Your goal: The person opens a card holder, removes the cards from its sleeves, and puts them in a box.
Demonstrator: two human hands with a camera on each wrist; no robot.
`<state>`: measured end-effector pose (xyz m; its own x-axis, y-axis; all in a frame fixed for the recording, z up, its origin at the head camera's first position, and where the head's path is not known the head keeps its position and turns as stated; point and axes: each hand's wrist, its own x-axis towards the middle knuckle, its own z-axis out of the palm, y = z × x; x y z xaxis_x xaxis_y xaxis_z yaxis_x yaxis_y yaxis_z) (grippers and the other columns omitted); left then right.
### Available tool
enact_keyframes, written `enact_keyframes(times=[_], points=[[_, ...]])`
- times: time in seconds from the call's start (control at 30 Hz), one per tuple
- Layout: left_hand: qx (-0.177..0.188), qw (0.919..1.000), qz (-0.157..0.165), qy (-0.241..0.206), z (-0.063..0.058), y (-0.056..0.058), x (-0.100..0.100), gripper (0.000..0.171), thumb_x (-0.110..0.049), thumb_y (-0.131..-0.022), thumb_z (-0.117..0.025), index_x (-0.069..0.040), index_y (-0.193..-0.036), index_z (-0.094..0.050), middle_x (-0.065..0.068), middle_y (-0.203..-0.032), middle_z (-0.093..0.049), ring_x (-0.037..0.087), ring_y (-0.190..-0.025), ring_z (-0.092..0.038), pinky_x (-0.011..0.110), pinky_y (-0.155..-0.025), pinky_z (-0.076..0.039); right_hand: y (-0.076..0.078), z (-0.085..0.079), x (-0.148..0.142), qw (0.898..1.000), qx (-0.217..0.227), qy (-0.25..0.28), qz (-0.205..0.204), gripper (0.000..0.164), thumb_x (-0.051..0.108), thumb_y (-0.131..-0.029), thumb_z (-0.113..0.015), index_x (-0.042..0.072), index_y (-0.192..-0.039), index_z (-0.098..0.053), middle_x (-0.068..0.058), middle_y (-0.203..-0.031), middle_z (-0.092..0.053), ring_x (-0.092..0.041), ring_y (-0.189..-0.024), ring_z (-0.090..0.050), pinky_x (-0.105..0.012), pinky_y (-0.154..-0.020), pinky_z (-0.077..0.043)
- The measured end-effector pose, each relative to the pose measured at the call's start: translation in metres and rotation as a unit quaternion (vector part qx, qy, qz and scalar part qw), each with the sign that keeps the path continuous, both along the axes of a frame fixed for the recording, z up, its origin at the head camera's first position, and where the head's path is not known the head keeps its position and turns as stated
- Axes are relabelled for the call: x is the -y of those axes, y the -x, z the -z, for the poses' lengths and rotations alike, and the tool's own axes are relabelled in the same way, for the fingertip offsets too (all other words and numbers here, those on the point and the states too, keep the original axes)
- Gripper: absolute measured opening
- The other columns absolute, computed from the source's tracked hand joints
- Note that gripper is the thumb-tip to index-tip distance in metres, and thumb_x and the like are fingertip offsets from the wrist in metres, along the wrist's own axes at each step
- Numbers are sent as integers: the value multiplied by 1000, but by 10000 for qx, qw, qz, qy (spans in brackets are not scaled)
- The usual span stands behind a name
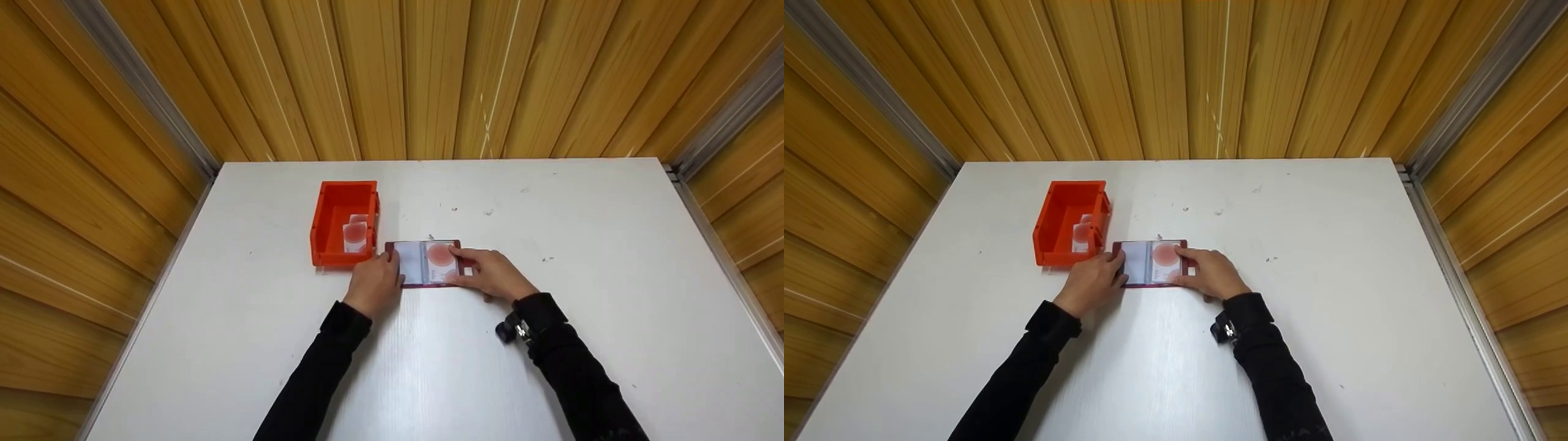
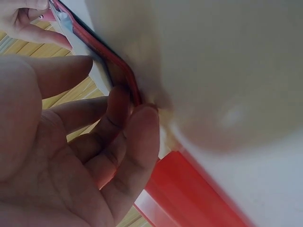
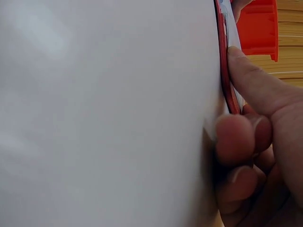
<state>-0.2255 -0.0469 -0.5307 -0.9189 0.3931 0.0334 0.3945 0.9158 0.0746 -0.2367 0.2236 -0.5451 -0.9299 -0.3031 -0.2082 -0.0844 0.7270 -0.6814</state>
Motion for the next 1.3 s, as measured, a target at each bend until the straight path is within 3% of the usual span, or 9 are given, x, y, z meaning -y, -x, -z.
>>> enact_keyframes(times=[0.2,0.4,0.53,0.7,0.77,0.83,0.97,1.1,1.3], points=[[91,9999,-61,-102,-1,0,0,56,-37,-100,-67,-4,-145,-58,14,-127,-71,28,-97,-69,38,-97,-58,0,-1,0,10000,-30,-12,-17,76,53,-88,-79,30,-154,-51,2,-61,-46,-15,-37,-53,-31,-51,-49],[-26,9978,113,-653,-3,4,-10,36,-27,-98,-71,-10,-130,-70,10,-117,-73,26,-93,-69,37,-90,-60,1,1,-2,9999,-6,117,3,76,56,-87,-79,30,-153,-52,3,-59,-48,-16,-37,-52,-30,-50,-47],[329,9888,305,-1425,0,9,-21,27,-21,-99,-71,-12,-124,-74,7,-108,-72,23,-91,-68,36,-86,-59,1,2,-2,9999,1,164,11,76,54,-87,-79,29,-153,-52,3,-59,-47,-15,-37,-52,-30,-47,-46],[924,9683,51,-2319,5,14,-30,22,-15,-99,-66,-8,-119,-74,8,-107,-73,24,-96,-68,39,-89,-57,1,3,-2,9997,14,229,-45,76,53,-87,-80,29,-153,-52,3,-59,-47,-15,-37,-52,-30,-47,-47],[1245,9528,-182,-2762,5,16,-32,21,-16,-100,-65,-6,-116,-74,9,-106,-73,23,-96,-67,38,-90,-55,1,3,-3,9997,7,259,-43,75,52,-87,-80,29,-153,-52,3,-59,-48,-14,-36,-51,-31,-46,-46],[1616,9318,-449,-3220,5,18,-34,21,-18,-100,-64,-5,-112,-75,7,-101,-73,20,-92,-65,35,-85,-54,0,3,-3,9996,0,284,-30,75,50,-87,-80,29,-153,-52,2,-59,-48,-14,-36,-51,-32,-44,-46],[2427,8713,-1023,-4140,2,23,-36,24,-21,-101,-63,-1,-106,-74,3,-86,-64,15,-80,-56,27,-71,-46,1,3,-3,9995,-14,316,-72,74,49,-88,-80,28,-153,-52,2,-59,-47,-13,-36,-50,-32,-42,-46],[2882,8191,-1207,-4810,2,24,-35,27,-20,-101,-62,4,-110,-73,4,-86,-59,15,-79,-53,24,-67,-43,2,5,-4,9994,-16,339,-89,74,48,-88,-80,28,-153,-52,3,-58,-47,-13,-36,-50,-32,-42,-46],[3088,7826,-1114,-5289,6,25,-38,34,-16,-101,-61,6,-127,-65,6,-97,-60,14,-81,-52,21,-66,-42,2,6,-3,9995,-200,234,-120,74,48,-87,-81,25,-152,-53,4,-59,-46,-12,-36,-49,-31,-47,-47]])
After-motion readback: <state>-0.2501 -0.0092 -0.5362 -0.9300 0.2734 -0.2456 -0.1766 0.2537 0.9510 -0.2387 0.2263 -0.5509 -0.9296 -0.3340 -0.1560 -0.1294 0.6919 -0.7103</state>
